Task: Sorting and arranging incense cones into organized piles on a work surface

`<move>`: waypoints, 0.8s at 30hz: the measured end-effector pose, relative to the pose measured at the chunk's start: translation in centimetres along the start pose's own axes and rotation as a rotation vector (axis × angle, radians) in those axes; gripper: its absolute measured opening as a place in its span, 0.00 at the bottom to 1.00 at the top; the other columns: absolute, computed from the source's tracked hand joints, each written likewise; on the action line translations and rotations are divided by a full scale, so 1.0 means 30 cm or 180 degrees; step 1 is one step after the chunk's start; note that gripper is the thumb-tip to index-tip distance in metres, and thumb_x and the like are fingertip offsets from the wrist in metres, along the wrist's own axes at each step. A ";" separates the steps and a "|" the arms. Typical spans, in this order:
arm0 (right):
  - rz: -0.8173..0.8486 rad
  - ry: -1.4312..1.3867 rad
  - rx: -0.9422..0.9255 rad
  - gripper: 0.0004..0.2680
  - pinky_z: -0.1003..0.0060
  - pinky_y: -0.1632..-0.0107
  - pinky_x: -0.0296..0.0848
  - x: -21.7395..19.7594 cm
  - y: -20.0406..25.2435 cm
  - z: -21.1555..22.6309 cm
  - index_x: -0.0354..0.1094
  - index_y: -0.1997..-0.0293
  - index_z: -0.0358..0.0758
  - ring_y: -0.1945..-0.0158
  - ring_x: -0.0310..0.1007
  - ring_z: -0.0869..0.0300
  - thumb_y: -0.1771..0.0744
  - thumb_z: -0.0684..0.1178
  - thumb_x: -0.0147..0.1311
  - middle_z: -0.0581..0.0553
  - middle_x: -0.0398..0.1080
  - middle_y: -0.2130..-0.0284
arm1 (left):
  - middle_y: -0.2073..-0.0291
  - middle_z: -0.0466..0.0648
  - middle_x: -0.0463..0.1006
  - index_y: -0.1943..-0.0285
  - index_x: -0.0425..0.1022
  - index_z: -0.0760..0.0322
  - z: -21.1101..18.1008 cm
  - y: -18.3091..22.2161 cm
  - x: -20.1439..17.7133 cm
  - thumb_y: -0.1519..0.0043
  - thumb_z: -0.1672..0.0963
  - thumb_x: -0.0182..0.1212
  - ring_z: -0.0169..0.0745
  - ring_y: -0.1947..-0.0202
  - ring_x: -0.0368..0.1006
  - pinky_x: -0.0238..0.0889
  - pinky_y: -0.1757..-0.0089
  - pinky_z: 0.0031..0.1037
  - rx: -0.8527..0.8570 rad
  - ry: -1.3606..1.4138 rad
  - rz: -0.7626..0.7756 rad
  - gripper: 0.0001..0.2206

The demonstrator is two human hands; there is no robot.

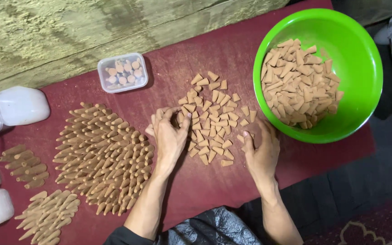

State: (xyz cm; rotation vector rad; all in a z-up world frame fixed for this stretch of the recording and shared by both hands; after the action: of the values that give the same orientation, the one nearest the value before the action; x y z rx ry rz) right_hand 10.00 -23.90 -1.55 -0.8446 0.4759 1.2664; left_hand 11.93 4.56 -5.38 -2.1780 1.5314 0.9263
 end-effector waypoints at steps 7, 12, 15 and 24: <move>0.0005 0.0171 0.0231 0.17 0.48 0.42 0.68 -0.046 0.079 -0.027 0.73 0.44 0.37 0.47 0.74 0.41 0.35 0.53 0.67 0.36 0.73 0.54 | 0.55 0.42 0.78 0.52 0.81 0.50 0.035 0.017 0.023 0.42 0.52 0.70 0.44 0.49 0.68 0.47 0.44 0.44 0.0106 0.0226 -0.0107 0.11; 0.0100 -0.0235 0.0625 0.20 0.58 0.51 0.74 -0.061 0.120 -0.033 0.73 0.44 0.41 0.52 0.75 0.47 0.40 0.49 0.72 0.41 0.72 0.58 | 0.52 0.45 0.79 0.54 0.79 0.54 -0.064 0.058 -0.061 0.42 0.55 0.71 0.48 0.44 0.71 0.55 0.46 0.41 0.0775 0.0597 -0.0609 0.09; 0.0131 -0.0385 0.0654 0.21 0.57 0.51 0.75 -0.073 0.125 -0.015 0.73 0.44 0.40 0.52 0.75 0.45 0.42 0.48 0.73 0.40 0.73 0.57 | 0.56 0.50 0.82 0.53 0.79 0.60 -0.050 0.093 -0.054 0.41 0.59 0.71 0.52 0.49 0.76 0.64 0.47 0.43 0.1085 0.1040 -0.0683 0.09; 0.0312 -0.0581 0.0573 0.18 0.58 0.48 0.76 -0.083 0.150 0.017 0.77 0.50 0.42 0.52 0.77 0.47 0.43 0.41 0.73 0.44 0.76 0.56 | 0.60 0.54 0.83 0.50 0.79 0.65 -0.070 0.265 -0.055 0.39 0.60 0.67 0.53 0.56 0.79 0.70 0.53 0.44 0.1259 0.1232 -0.0475 0.09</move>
State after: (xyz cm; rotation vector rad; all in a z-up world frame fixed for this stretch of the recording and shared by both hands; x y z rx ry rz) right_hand 4.96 -24.79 -0.70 -0.5545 0.4810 1.3547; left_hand 4.93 1.52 -1.89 -2.2117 1.5233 0.1355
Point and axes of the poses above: each hand's wrist, its own y-axis away from the middle knuckle, its own x-axis out of the palm, z = x × y, the point moved 8 cm from there along -y, towards the middle knuckle
